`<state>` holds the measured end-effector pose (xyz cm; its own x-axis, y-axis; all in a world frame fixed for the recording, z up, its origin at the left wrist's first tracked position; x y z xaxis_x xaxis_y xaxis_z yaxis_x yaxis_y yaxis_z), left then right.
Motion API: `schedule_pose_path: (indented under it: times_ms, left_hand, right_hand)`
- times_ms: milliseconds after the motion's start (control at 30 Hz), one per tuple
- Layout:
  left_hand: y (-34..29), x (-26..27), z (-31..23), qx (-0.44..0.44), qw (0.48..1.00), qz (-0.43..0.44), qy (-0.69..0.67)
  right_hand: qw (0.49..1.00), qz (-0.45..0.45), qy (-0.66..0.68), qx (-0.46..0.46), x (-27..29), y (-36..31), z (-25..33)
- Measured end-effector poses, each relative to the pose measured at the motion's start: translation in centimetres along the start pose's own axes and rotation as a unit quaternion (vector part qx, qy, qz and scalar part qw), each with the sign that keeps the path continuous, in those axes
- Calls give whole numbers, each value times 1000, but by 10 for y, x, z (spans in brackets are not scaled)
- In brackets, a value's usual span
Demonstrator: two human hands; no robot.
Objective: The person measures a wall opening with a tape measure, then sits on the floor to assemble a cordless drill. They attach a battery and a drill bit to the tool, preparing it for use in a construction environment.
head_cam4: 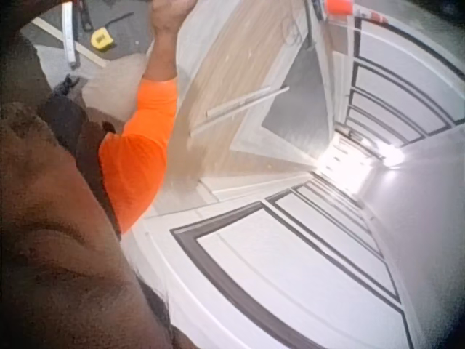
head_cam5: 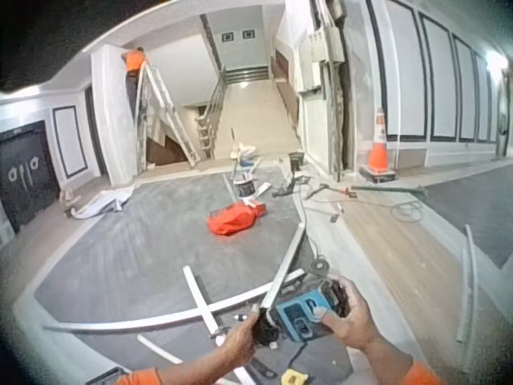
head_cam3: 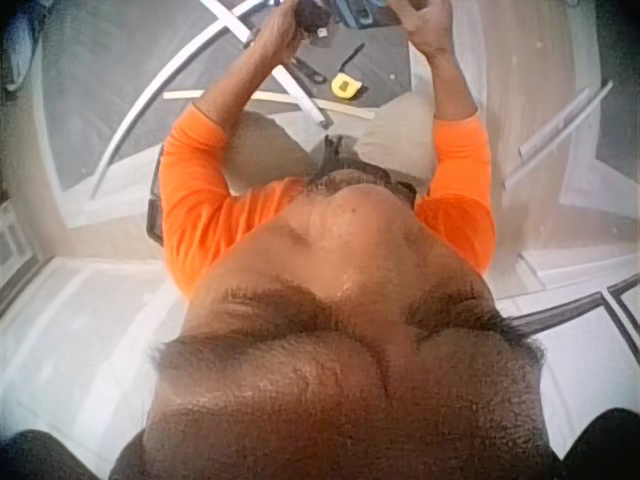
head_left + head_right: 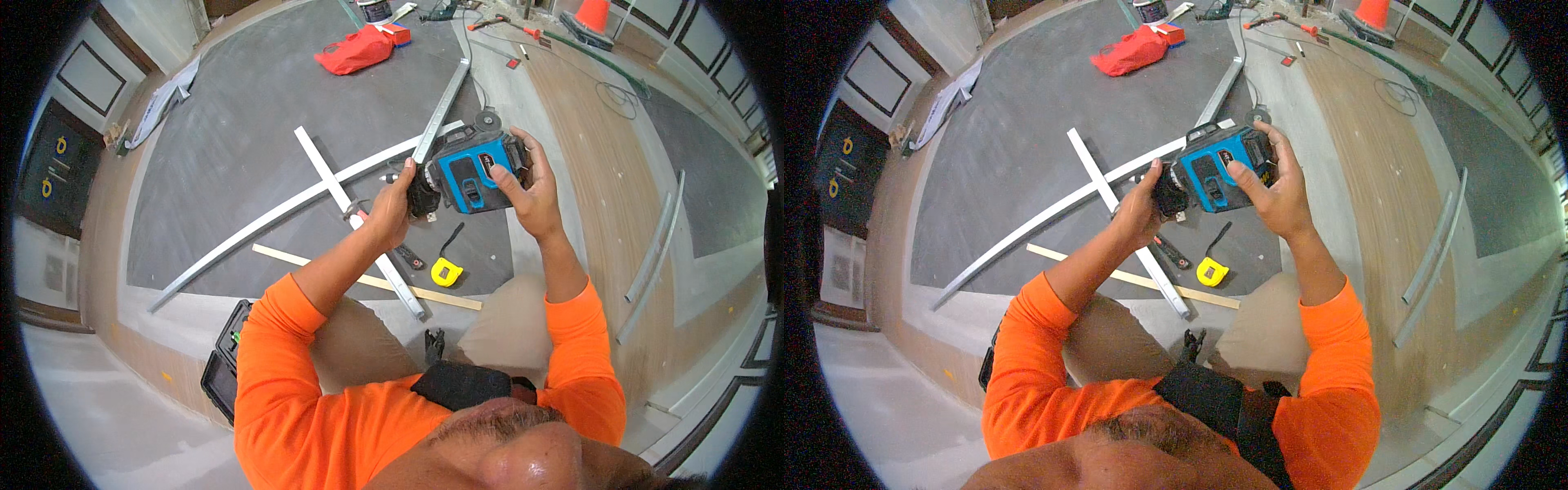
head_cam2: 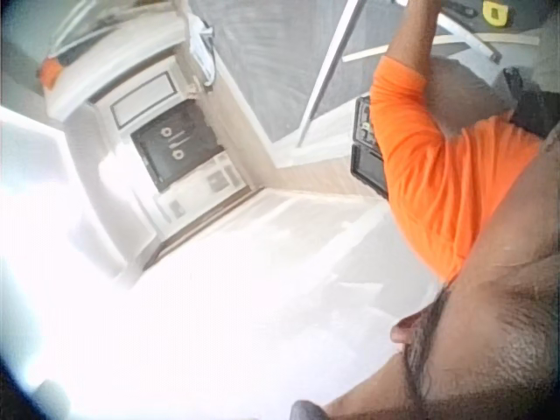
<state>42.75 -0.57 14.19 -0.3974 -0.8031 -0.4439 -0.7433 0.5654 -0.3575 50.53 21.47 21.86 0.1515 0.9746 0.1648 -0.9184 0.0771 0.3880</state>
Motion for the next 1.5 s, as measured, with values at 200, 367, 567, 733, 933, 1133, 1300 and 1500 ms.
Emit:
schedule_pose_path:
  times_ms: [200,367,567,733,933,1133,1300,1500]
  left_hand:
    - [-8,-12,6,76,996,32,-38]
    - [-6,-14,16,56,993,55,-86]
    - [7,-22,27,-39,990,42,-127]
    - [15,-61,10,-85,975,85,-185]
    - [45,-91,17,-176,957,135,-188]
    - [74,-126,44,-131,955,143,-226]
    - [89,-158,70,-99,946,158,-266]
    - [98,-167,91,-60,929,195,-308]
  right_hand:
    - [999,27,-18,-43,6,-1,-5]
    - [996,2,-59,-67,1,-8,6]
    - [994,-85,-71,-5,-3,-4,12]
    - [986,-162,-17,18,-9,-3,18]
    - [976,-210,-37,46,-1,5,13]
    - [949,-243,-189,72,34,-4,1]
    - [921,-247,-294,70,56,-11,2]
    - [901,-219,-372,42,61,-17,1]
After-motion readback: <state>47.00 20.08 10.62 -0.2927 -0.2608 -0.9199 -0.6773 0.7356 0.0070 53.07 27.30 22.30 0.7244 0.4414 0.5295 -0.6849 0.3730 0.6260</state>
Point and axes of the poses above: each hand's wrist, its own y-axis towards the middle knuckle, its own x-axis out of the back of the hand, z = x × y, the point moved 1 cm from there along y, towards the middle knuckle, and after that the axes turned 7 degrees about z, right-handed, at the moved point
